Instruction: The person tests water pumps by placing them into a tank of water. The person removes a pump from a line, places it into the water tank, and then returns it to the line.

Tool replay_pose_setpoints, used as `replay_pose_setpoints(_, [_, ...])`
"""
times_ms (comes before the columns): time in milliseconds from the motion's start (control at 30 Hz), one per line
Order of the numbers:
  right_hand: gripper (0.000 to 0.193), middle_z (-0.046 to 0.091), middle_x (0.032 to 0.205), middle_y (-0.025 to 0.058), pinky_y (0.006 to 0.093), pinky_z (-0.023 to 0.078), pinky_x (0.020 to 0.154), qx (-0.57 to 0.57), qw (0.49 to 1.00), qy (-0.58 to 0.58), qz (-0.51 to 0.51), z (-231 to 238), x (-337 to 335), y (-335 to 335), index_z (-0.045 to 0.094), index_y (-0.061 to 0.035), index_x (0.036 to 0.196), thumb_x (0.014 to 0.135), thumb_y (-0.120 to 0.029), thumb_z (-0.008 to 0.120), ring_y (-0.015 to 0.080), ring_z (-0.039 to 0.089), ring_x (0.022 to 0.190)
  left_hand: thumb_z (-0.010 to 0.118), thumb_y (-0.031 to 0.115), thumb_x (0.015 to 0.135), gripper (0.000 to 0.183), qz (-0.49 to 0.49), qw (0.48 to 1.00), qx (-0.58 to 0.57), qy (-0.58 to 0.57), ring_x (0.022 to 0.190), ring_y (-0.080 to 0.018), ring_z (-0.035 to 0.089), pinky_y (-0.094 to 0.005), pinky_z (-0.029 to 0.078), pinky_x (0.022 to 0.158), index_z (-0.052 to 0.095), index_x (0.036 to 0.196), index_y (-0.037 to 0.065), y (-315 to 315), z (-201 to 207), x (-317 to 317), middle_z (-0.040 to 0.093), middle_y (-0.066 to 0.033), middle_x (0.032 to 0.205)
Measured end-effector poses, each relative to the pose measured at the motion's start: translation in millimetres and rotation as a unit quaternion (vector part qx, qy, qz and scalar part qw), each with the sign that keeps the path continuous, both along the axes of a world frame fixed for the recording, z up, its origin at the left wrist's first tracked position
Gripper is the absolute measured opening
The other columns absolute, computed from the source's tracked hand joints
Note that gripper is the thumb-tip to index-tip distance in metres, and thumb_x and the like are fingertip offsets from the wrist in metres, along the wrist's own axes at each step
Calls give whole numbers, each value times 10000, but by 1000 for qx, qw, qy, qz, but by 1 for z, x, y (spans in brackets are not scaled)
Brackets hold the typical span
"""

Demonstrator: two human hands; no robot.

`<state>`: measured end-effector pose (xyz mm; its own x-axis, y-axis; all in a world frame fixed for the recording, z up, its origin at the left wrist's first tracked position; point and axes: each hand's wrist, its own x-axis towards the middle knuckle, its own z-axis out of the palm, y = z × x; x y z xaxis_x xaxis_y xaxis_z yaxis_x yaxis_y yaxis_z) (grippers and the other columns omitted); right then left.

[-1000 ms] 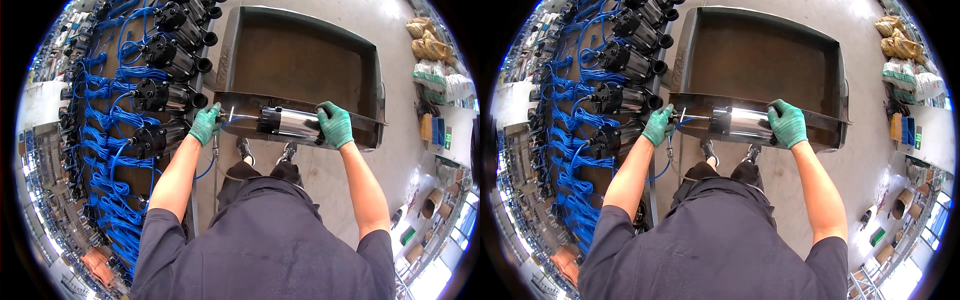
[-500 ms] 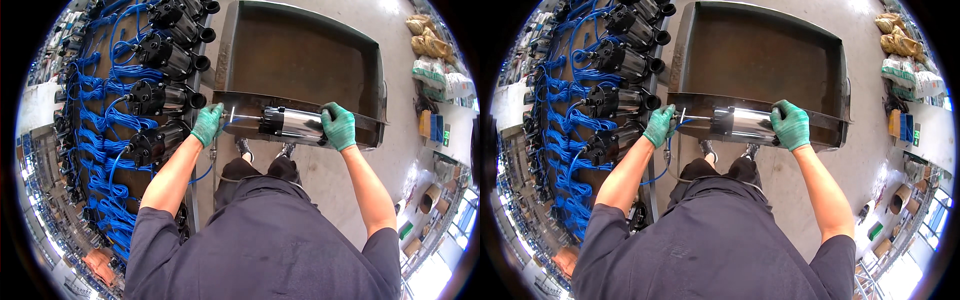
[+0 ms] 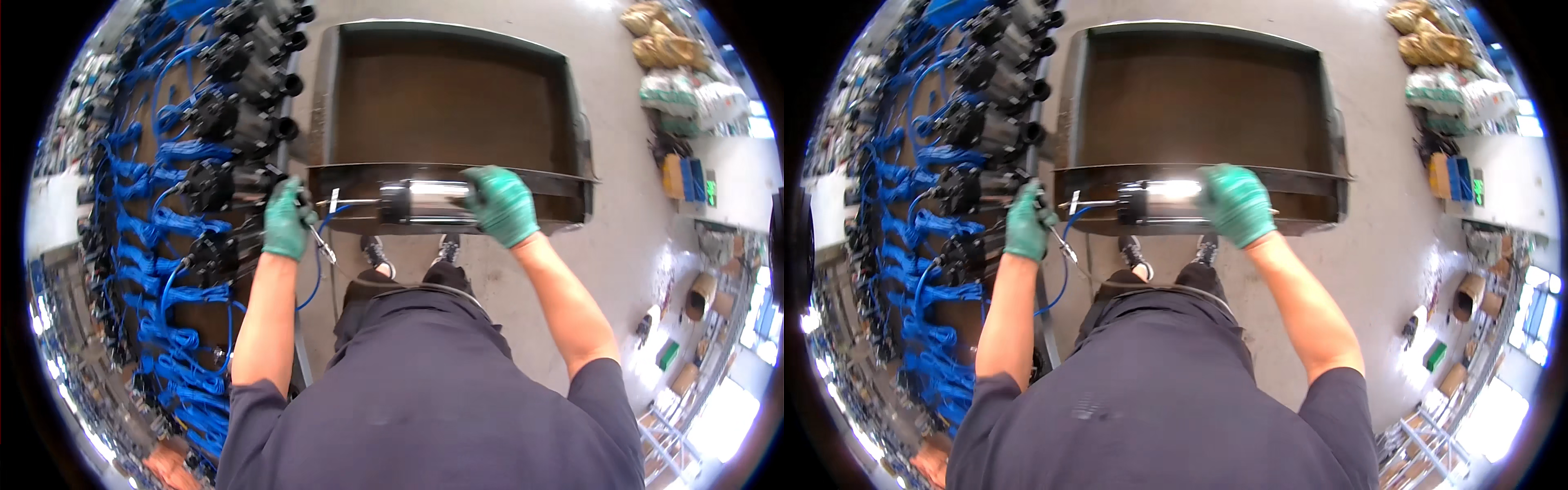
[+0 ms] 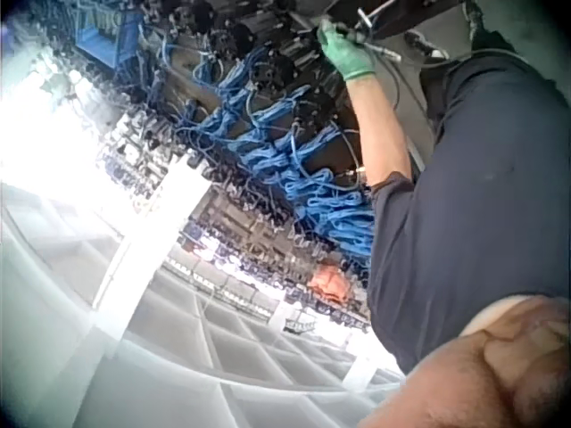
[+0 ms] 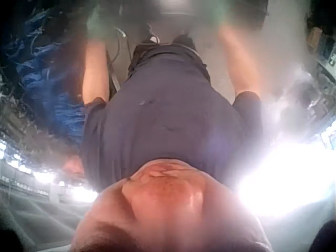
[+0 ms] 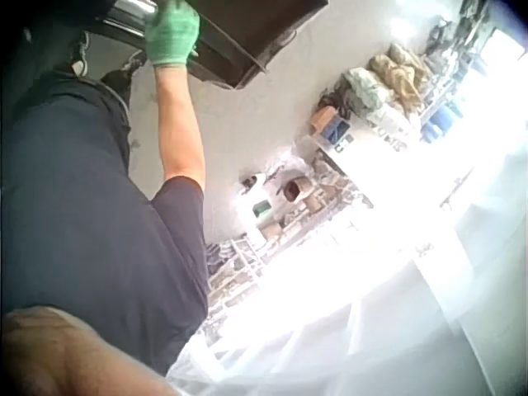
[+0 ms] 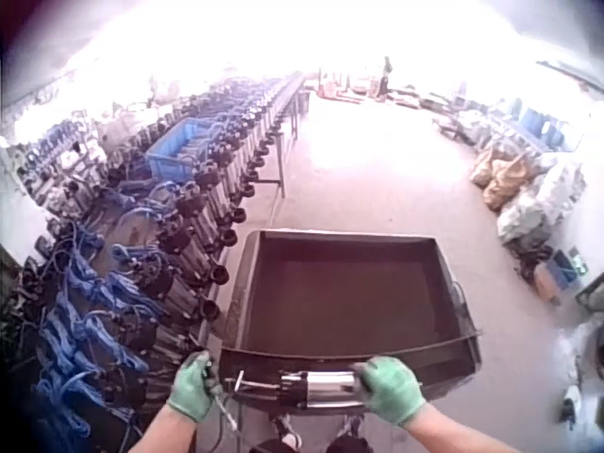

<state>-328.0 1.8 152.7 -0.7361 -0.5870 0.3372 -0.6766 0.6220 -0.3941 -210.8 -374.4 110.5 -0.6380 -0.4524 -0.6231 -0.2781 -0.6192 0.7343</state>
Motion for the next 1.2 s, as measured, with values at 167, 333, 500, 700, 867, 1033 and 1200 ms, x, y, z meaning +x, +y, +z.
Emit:
replay_pose_setpoints(167, [381,734,1010,202,475,576,811,-180,949,-257,36,24,66,-37,607,-43,1263,945,-216,723,370,728,934,689,287,1051,187,-53,966,152,200,635,-79,451,-253,394,583,667,1108,111,114,82,-51,568,21,849])
replay_pose_setpoints(333, [412,753,1030,238,526,576,813,-65,876,-470,-87,25,72,50,539,-52,1299,991,-283,686,438,738,966,702,265,1038,468,-248,952,-53,174,1051,-186,675,-404,575,963,567,1416,25,209,92,-62,674,-110,1242])
replay_pose_setpoints(500, [376,738,925,236,473,567,746,-60,886,-305,-343,-13,61,231,623,-24,1206,1007,-339,672,398,735,843,642,161,1064,302,-168,958,-194,130,1057,-150,690,-302,589,903,648,1340,39,167,60,-30,716,-72,1211])
replay_pose_setpoints(700, [373,726,885,238,511,543,742,25,866,-294,-404,-97,16,338,613,-14,1124,1002,-360,685,424,717,814,645,114,1046,239,-86,934,-337,-79,983,-134,632,-279,526,890,670,1280,69,63,-26,53,689,-30,1136])
replay_pose_setpoints(867, [390,704,899,219,508,527,771,-41,857,-218,-464,-138,13,339,587,-17,1044,998,-384,711,397,685,818,674,155,1016,305,-127,823,-542,-115,1073,-242,655,-378,520,972,638,1287,20,50,-46,64,715,-134,1170])
replay_pose_setpoints(1033, [315,642,999,196,460,528,855,78,901,-181,-387,-113,13,322,600,-15,1053,994,-299,721,359,642,906,720,168,968,461,-104,803,-551,-204,1126,-338,689,-400,533,1006,570,1383,33,15,-119,81,697,-187,1269])
replay_pose_setpoints(1200, [298,614,1242,198,465,520,985,-63,961,-209,-170,-10,-3,172,646,-23,1179,970,-219,729,391,626,1111,646,275,1012,434,-272,784,-459,-318,960,-407,696,-456,549,853,573,1363,29,30,-155,110,738,-204,1050])
